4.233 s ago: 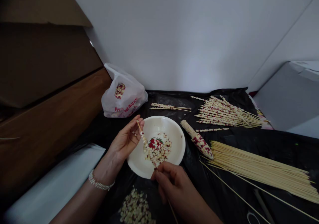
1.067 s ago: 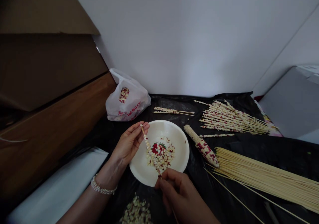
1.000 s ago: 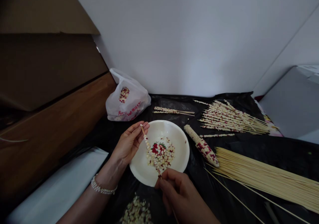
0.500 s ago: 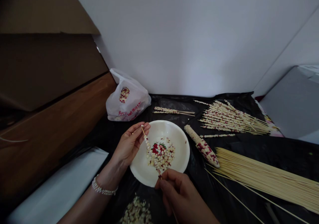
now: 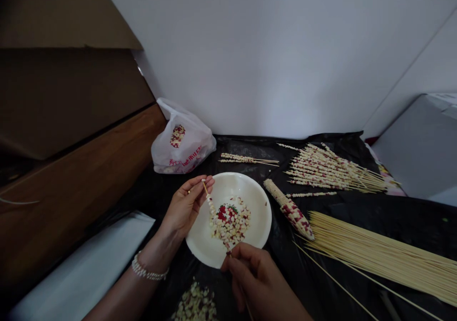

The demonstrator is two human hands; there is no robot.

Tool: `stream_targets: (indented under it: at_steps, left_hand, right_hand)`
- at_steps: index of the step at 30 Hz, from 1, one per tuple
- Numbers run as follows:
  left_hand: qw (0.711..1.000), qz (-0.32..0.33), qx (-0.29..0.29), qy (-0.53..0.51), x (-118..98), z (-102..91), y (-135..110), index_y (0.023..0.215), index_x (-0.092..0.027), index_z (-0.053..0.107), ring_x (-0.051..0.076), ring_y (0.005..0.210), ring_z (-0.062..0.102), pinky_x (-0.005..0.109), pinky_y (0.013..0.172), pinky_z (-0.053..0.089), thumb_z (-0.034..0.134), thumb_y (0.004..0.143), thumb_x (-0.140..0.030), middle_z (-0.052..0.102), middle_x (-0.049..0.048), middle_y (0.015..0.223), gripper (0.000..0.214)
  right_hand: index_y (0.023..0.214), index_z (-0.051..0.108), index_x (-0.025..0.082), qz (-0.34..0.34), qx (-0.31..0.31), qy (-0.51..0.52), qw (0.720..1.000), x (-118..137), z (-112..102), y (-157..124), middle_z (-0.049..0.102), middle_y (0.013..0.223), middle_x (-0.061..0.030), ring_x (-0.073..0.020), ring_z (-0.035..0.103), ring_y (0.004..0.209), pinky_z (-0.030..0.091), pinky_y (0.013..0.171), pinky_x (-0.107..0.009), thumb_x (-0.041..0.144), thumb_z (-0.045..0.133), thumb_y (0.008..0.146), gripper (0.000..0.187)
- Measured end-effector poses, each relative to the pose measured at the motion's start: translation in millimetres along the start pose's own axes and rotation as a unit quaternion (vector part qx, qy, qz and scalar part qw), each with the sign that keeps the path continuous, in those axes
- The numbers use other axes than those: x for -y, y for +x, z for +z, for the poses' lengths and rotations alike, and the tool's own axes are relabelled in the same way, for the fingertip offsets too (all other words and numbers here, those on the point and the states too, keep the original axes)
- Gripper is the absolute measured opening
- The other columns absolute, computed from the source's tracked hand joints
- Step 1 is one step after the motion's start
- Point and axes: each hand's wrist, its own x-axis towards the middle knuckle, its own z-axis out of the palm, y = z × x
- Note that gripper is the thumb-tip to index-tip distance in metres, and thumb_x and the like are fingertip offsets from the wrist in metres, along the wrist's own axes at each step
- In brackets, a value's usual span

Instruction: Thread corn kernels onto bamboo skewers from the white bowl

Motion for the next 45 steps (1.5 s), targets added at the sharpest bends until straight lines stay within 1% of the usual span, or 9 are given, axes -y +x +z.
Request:
stream_targets:
  at_steps: [4,10,13,15,18,20,26,40,45]
  left_hand:
    - [1.0,0.007,-0.003,0.002,2.5,0.5,-0.4,0.088,-0.011,0.069,0.015,0.091,0.071,0.025,0.087,0.055,0.066,0.08,-0.007,0.075,0.0125,0.097,0.009]
    - [1.0,0.013,-0.007,0.006,6.0,2.2,-3.9,0.092,-0.012,0.071,0.014,0.087,0.071,0.024,0.085,0.055,0.071,0.077,-0.011,0.075,0.0109,0.097,0.016]
    - [1.0,0.005,-0.001,-0.009,3.6,2.8,-4.0,0.106,-0.014,0.068,0.015,0.09,0.071,0.025,0.085,0.056,0.066,0.082,-0.011,0.075,0.011,0.099,0.024]
    - [0.999,-0.023,0.004,-0.033,0.1,3.0,-3.1,0.109,-0.013,0.066,0.016,0.087,0.072,0.024,0.08,0.057,0.061,0.087,-0.015,0.075,0.012,0.096,0.023]
    - [0.993,-0.088,0.007,-0.08,-5.4,2.8,-1.6,0.098,-0.008,0.068,0.015,0.079,0.072,0.022,0.072,0.059,0.056,0.091,-0.021,0.074,0.0127,0.088,0.019]
    - [0.989,-0.11,0.006,-0.103,-7.9,2.6,-1.1,0.094,-0.008,0.068,0.014,0.077,0.072,0.021,0.071,0.059,0.056,0.091,-0.021,0.074,0.0117,0.085,0.018]
    - [0.986,-0.12,-0.004,-0.113,-9.4,2.0,-0.8,0.09,-0.01,0.068,0.013,0.075,0.072,0.019,0.069,0.059,0.059,0.086,-0.011,0.074,0.0093,0.087,0.01]
    - [0.973,-0.18,-0.009,-0.146,-7.0,4.0,-3.2,0.087,-0.01,0.069,0.014,0.073,0.072,0.019,0.064,0.06,0.057,0.089,-0.012,0.075,0.0086,0.082,0.012]
    - [0.972,-0.188,-0.001,-0.141,-7.4,3.3,-2.9,0.089,-0.01,0.068,0.014,0.071,0.072,0.02,0.063,0.059,0.056,0.089,-0.012,0.075,0.0093,0.084,0.013]
  right_hand:
    - [0.075,0.055,0.019,0.003,-0.004,0.02,1.0,1.2,2.5,-1.4,0.04,0.042,0.0087,-0.0057,0.027,0.039,0.015,0.041,-0.021,0.067,0.057,0.078,0.048]
    - [0.077,0.056,0.019,-0.006,0.005,0.002,1.0,-1.3,2.3,-0.8,0.041,0.041,0.0081,-0.0062,0.029,0.038,0.015,0.041,-0.021,0.066,0.053,0.081,0.048]
    - [0.077,0.057,0.018,-0.023,-0.007,-0.025,0.999,-1.2,0.2,-0.5,0.041,0.044,0.0079,-0.0062,0.03,0.04,0.018,0.043,-0.021,0.064,0.052,0.084,0.046]
    - [0.077,0.057,0.018,-0.034,-0.008,-0.039,0.999,-0.6,-1.1,-0.8,0.041,0.045,0.0078,-0.0064,0.03,0.042,0.019,0.044,-0.021,0.062,0.051,0.086,0.046]
    - [0.079,0.057,0.018,-0.031,-0.006,-0.051,0.998,-0.2,-1.9,-1.8,0.041,0.046,0.0075,-0.0068,0.031,0.042,0.02,0.044,-0.021,0.062,0.049,0.087,0.045]
    - [0.079,0.057,0.018,-0.03,-0.007,-0.06,0.998,-0.5,-1.9,-2.3,0.041,0.046,0.0072,-0.007,0.032,0.043,0.021,0.044,-0.021,0.062,0.048,0.088,0.045]
    - [0.08,0.058,0.018,-0.031,-0.002,-0.061,0.998,-3.0,-1.3,-1.7,0.041,0.046,0.0071,-0.0072,0.032,0.043,0.021,0.044,-0.021,0.059,0.049,0.088,0.042]
    - [0.076,0.054,0.019,-0.049,-0.02,-0.077,0.996,-6.3,-1.3,-1.2,0.041,0.048,0.007,-0.008,0.034,0.045,0.024,0.046,-0.021,0.054,0.048,0.09,0.039]
    - [0.075,0.053,0.019,-0.039,-0.026,-0.08,0.996,-5.8,0.1,-1.4,0.041,0.049,0.0065,-0.0084,0.035,0.046,0.024,0.046,-0.022,0.054,0.048,0.091,0.039]
